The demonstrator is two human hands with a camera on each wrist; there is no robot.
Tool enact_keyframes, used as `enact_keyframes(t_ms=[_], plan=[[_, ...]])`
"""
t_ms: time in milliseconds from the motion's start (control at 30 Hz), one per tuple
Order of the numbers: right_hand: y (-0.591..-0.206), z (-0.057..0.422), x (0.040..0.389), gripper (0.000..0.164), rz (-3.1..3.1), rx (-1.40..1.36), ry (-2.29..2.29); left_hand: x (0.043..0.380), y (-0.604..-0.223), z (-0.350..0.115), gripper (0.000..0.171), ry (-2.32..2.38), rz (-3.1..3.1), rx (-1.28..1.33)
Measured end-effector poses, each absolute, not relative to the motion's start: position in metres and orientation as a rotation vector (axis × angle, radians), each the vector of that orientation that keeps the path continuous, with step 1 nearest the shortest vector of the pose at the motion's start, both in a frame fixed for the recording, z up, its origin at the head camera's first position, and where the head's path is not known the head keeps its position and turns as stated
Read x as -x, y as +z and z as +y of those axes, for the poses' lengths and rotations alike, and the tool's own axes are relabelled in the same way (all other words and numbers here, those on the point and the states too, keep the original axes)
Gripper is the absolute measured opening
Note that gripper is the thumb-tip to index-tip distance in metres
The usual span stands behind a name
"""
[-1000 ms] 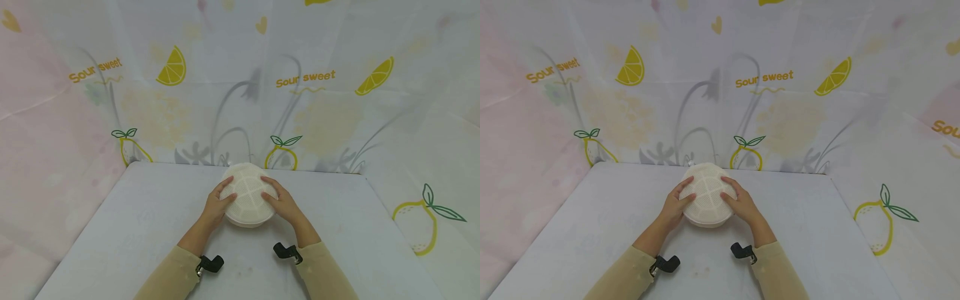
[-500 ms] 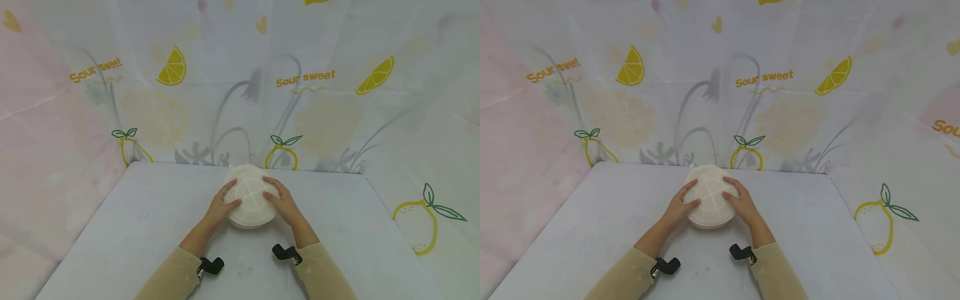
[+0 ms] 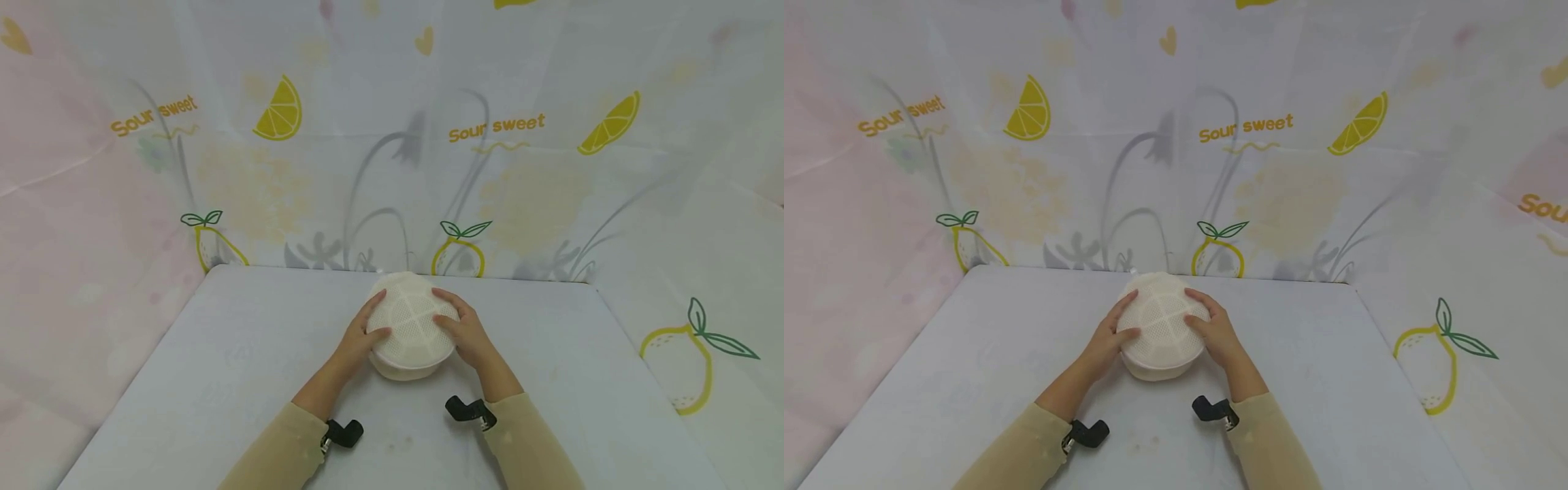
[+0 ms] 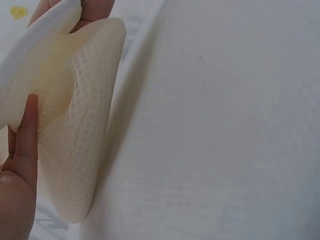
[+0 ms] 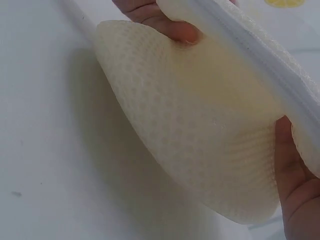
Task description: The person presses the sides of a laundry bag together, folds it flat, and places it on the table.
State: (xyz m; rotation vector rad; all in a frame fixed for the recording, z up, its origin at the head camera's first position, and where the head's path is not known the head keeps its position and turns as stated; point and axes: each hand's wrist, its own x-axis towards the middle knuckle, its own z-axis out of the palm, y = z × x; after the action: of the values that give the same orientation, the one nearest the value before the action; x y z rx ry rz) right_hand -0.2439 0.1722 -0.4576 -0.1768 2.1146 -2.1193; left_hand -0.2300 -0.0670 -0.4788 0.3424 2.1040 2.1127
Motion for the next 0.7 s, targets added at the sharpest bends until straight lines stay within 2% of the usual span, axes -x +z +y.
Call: enact_keyframes(t_ms=[300,700], plan=[[-0.4565,0.1731,0.2428,0.061,2.029,0.18,-2.114,0.2325,-0.4801,-0.0677,0.084,2.164,2.11,-0.404],[-0.4585,0.1748,0.2436,0.059,2.003,0.221,-2.086,0.2306,-0.4801,-0.0698,0.075,2.147,1.864,-0.387]])
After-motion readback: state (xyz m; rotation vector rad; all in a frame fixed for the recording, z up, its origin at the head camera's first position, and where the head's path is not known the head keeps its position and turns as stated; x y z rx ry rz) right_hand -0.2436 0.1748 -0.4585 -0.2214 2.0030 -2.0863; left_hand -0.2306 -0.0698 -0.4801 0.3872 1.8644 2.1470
